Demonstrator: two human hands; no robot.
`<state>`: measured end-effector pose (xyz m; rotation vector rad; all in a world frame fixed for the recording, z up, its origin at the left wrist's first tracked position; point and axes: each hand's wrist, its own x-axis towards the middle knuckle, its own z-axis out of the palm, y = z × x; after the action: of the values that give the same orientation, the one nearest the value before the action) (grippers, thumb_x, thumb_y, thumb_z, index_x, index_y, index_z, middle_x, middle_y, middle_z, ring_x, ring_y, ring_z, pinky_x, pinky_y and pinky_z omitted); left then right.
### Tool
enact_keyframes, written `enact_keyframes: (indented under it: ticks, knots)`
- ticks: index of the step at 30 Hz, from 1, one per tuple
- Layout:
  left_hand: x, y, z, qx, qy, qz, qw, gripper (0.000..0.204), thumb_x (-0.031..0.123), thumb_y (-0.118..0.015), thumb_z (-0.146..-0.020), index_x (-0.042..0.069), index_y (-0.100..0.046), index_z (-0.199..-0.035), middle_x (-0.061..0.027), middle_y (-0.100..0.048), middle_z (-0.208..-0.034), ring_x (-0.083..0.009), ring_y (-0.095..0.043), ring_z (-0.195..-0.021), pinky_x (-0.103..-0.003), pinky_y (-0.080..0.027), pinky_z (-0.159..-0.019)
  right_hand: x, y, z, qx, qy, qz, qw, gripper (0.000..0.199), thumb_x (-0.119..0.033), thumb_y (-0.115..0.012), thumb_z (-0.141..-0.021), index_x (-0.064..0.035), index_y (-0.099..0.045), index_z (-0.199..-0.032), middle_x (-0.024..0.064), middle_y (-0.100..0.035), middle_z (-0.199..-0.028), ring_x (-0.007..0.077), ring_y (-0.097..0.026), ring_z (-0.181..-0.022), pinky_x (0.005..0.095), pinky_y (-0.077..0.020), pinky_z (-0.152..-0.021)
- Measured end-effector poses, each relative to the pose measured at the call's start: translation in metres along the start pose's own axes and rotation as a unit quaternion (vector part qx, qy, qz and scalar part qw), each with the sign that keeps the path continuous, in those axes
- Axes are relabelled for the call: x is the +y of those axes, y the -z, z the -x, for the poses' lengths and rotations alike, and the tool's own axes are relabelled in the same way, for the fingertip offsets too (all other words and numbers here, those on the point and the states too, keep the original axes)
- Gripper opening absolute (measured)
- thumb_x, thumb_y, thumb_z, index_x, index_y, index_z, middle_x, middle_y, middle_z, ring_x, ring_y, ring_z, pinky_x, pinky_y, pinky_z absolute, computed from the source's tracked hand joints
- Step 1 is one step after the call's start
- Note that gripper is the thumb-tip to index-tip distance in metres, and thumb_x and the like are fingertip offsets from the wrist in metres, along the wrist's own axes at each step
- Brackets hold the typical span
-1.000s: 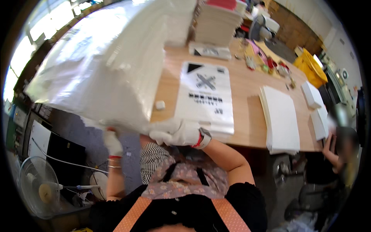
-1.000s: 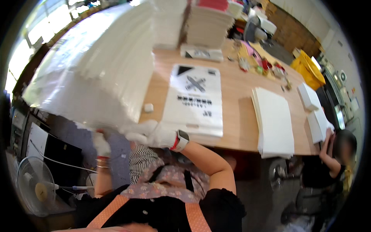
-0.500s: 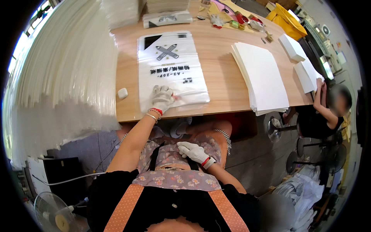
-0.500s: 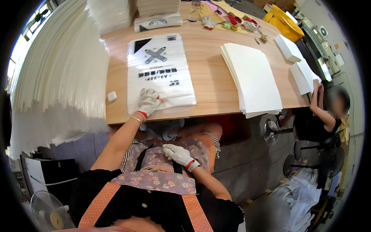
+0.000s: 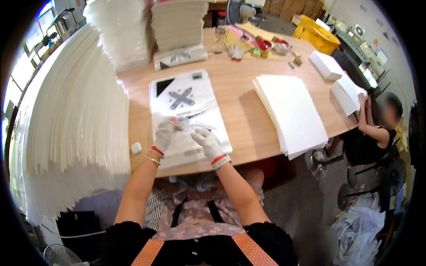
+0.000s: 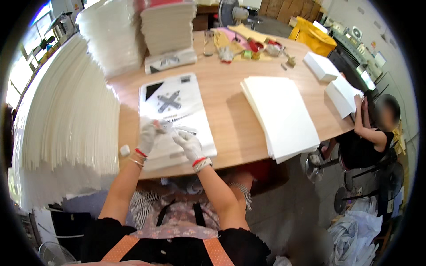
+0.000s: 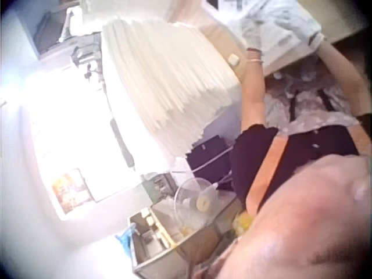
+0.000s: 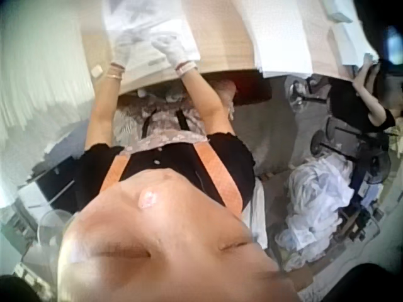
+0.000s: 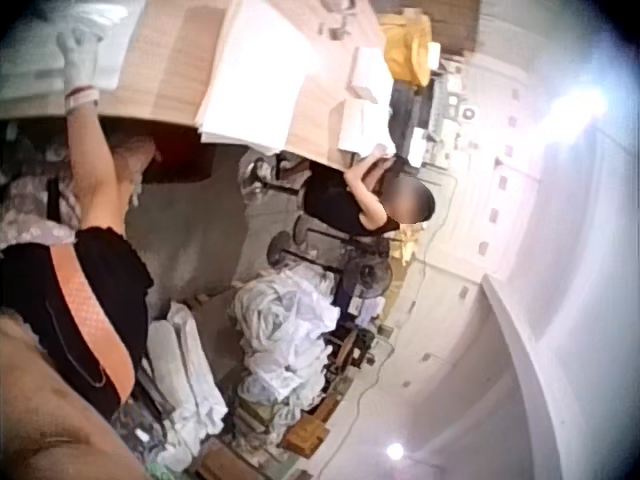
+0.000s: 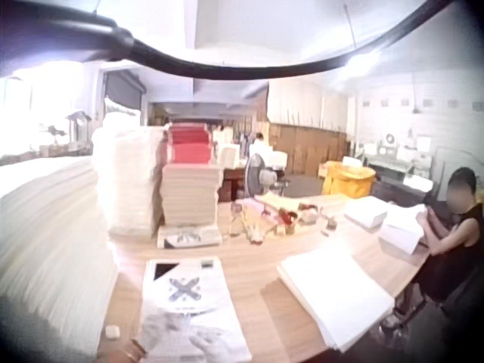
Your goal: The person places stacks of white paper into clear plastic bags at a work table. They repeatedly pick up a stack of paper, insert it into a bag, and set the packaged item aside. A coworker is visible in the background handling similar paper stacks.
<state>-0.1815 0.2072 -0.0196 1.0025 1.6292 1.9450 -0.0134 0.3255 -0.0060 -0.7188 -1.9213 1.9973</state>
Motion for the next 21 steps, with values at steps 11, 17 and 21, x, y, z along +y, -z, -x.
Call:
enact_keyframes:
  ticks: [11,17,21]
  knots:
    - [0.089,-0.057,-0.03,-0.005,0.125,0.038,0.991,0.016,0.014,-0.058,-0.09,0.007,-0.055,-0.104,-0.003,-0.066,-0.087,-0.0036,-0.049,-0.063,-0.019,-0.038,-0.052,-0.049,-0.017,-0.032,0.102,0.346,0.431,0.827,0.028,-0.018,-0.062,-0.079,-0.0042,-0.057,-0.103,0.0163,-0.06,-0.093,0.0334,-0.059,-0.084,0.0421,-0.0489,-0.07]
    - [0.171,-0.055,-0.014,-0.038,0.009,-0.169,0.985,0.031,0.009,-0.061,-0.086,0.002,-0.052,-0.115,-0.0019,-0.065,-0.082,-0.0078,-0.054,-0.065,-0.023,-0.044,-0.058,-0.038,-0.009,0.007,0.017,0.325,0.529,0.784,0.022,-0.023,-0.06,-0.083,-0.0073,-0.063,-0.098,0.0135,-0.061,-0.104,0.0305,-0.057,-0.097,0.0392,-0.0454,-0.085]
    - [0.154,-0.049,0.008,-0.042,-0.087,-0.359,0.928,0.05,0.005,-0.065,-0.08,0.0,-0.047,-0.126,-0.0124,-0.061,-0.098,-0.0229,-0.059,-0.089,-0.031,-0.047,-0.077,0.008,0.046,0.04,-0.046,0.269,0.369,0.888,0.029,-0.019,-0.061,-0.084,-0.0062,-0.059,-0.109,0.0147,-0.061,-0.106,0.0305,-0.057,-0.102,0.0387,-0.0467,-0.086]
